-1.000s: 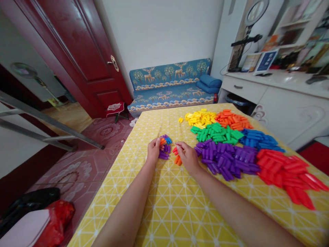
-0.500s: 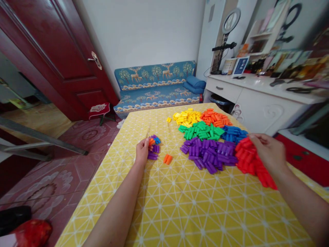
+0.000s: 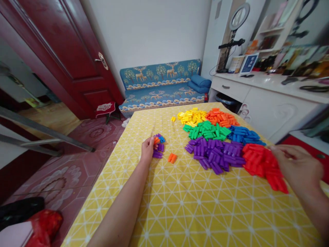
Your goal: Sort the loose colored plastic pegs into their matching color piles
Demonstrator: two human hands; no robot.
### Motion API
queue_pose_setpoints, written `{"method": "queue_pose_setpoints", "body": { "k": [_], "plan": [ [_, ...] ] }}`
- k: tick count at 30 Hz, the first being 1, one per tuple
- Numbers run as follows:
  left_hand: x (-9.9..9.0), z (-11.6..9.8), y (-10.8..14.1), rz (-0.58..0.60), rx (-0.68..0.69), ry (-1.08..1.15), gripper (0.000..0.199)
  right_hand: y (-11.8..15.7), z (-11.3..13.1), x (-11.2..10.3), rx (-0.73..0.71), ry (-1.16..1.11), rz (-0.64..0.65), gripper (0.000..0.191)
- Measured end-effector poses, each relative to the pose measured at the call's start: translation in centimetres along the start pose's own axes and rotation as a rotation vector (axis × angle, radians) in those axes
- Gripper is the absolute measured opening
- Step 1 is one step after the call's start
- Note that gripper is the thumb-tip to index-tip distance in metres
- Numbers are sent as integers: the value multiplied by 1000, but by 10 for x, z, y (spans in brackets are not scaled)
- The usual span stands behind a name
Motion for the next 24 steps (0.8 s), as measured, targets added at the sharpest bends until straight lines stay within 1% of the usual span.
{"method": "queue_pose_setpoints", "body": {
  "k": [1,2,4,6,7,9,10,12,13,15,17,20,24],
  "plan": [
    [0,-1,0,1,10,-5,47,1,19,3,2,28,-39,12],
    [1,-2,0,2,17,-13,47,4,42,14,-14,8,-11,13],
    [1,-3,1,5,24,-32,47,14,97,54,-104,-123,162,13],
    [2,-4,1,10,27,-54,47,36,148,105,-203,-251,396,13],
    [2,-4,1,12,30,-64,47,51,169,131,-241,-296,519,14],
    [2,-4,0,19,39,-77,46,86,198,185,-269,-338,774,22],
    [2,-4,0,24,43,-78,47,101,206,206,-272,-339,854,30],
    [2,-2,0,33,49,-77,47,126,216,238,-286,-292,936,44],
    [2,-2,-1,38,54,-77,48,134,218,250,-296,-252,948,46],
    [2,-1,-1,47,63,-83,48,144,219,263,-304,-167,945,41],
    [2,0,-1,49,66,-82,48,146,218,267,-292,-119,925,33],
    [3,1,-2,46,54,-73,48,143,217,264,-266,-157,882,28],
    [2,2,-2,38,42,-67,49,135,216,254,-183,-320,809,21]
  ]
}}
Point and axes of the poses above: each hand's wrist, its own y-axis away from the middle knuckle, its own x-axis out of the palm, z = x × y, the point moved 10 cm from there along -y, towards the middle knuckle, and after that the axes turned 3 degrees about x, right-handed, at the moved point
